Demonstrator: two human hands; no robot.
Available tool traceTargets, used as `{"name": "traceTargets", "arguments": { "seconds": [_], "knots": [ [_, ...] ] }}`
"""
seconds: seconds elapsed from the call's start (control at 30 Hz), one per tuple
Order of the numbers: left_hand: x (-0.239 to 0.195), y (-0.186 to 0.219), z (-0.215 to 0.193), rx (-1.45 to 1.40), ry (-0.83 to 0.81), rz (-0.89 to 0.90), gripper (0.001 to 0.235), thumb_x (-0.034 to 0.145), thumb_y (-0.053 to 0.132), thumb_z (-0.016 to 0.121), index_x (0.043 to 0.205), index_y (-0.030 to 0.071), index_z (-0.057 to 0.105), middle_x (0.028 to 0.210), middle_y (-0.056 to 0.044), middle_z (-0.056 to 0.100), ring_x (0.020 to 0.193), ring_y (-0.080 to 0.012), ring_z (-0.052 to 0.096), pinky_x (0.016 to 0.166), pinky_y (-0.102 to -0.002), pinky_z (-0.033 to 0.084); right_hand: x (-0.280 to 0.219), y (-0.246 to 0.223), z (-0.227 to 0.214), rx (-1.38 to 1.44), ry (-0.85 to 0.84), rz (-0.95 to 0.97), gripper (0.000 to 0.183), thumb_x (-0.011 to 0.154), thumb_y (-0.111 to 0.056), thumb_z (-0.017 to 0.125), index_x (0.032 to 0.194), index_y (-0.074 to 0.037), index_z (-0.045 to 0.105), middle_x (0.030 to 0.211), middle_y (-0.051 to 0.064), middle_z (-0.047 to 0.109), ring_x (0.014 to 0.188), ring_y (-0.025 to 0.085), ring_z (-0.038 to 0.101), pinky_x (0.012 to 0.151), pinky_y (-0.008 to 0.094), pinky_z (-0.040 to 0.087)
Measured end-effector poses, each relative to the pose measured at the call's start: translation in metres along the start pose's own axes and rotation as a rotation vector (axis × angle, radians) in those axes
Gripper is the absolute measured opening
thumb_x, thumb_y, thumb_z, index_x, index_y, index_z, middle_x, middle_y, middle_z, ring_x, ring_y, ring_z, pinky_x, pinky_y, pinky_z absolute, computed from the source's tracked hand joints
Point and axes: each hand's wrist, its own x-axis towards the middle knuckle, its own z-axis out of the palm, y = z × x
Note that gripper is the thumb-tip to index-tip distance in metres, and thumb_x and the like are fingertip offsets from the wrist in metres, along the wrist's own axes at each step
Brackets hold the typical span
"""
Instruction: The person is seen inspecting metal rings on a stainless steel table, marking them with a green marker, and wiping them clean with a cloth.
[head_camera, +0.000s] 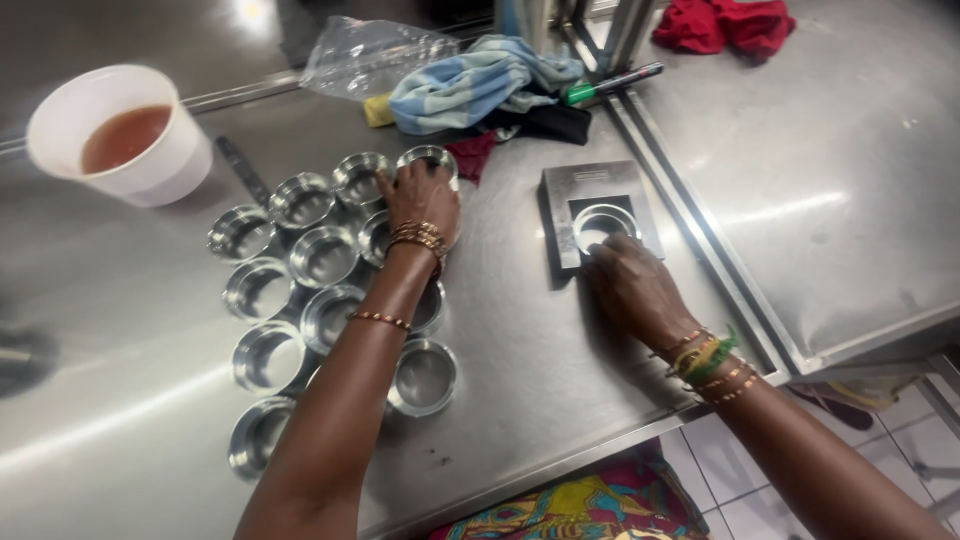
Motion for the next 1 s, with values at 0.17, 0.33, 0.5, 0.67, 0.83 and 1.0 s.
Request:
{"name": "traceTargets", "arguments": {
  "seconds": [0.17,0.33,0.5,0.67,0.83,1.0],
  "knots": [
    [-0.002,-0.007,0.003,0.010,0.022,0.047,0.037,0.094,0.033,0.066,0.124,0.012,0.066,0.133,-0.019,0.057,0.132,-0.0341,0.050,0.121,-0.065,0.014,0.000,0.011,0.014,-0.003,-0.010,0.016,0.014,0.100,-0.013,0.054,0.103,-0.002,0.062,0.101,0.014,0.058,0.085,0.024,0.058,0.079,0.035,0.056],
    [-0.019,0.015,-0.016,-0.093,0.174,0.073,0.057,0.090,0.038,0.070,0.134,0.004,0.058,0.129,-0.023,0.058,0.125,-0.0397,0.052,0.116,-0.063,0.024,-0.010,0.007,-0.009,0.135,0.190,-0.150,0.021,0.101,-0.011,0.057,0.118,-0.004,0.066,0.123,0.017,0.062,0.110,0.029,0.061,0.093,0.039,0.055],
    [-0.058,0.085,-0.020,-0.346,0.287,0.310,0.058,0.089,0.038,0.072,0.132,0.000,0.059,0.130,-0.025,0.058,0.122,-0.0420,0.050,0.110,-0.053,0.037,-0.012,0.055,-0.062,0.376,0.142,-0.042,0.024,0.094,-0.014,0.059,0.115,-0.005,0.066,0.126,0.010,0.066,0.107,0.021,0.067,0.092,0.031,0.061],
    [-0.087,0.171,0.024,-0.211,0.108,0.689,0.070,0.085,0.049,0.068,0.127,-0.006,0.059,0.125,-0.024,0.059,0.125,-0.0369,0.053,0.114,-0.053,0.032,-0.036,0.173,-0.073,-0.091,0.441,0.164,0.023,0.095,-0.011,0.068,0.115,0.001,0.066,0.117,0.017,0.065,0.108,0.029,0.066,0.092,0.038,0.057],
    [-0.092,0.189,0.041,-0.083,-0.088,0.532,0.054,0.096,0.052,0.058,0.112,0.000,0.064,0.112,-0.021,0.066,0.111,-0.0315,0.061,0.117,-0.052,0.032,-0.065,0.200,-0.079,0.021,0.392,0.453,0.024,0.097,-0.014,0.066,0.118,-0.003,0.066,0.124,0.016,0.062,0.104,0.028,0.065,0.090,0.038,0.059],
    [-0.130,0.181,0.065,-0.162,0.165,0.596,0.039,0.098,0.042,0.061,0.094,0.004,0.070,0.091,-0.020,0.074,0.086,-0.0295,0.071,0.106,-0.051,0.044,-0.071,0.266,-0.091,-0.007,0.426,0.600,0.029,0.098,-0.017,0.069,0.123,-0.004,0.066,0.130,0.017,0.061,0.109,0.030,0.063,0.097,0.042,0.056]
  ]
}}
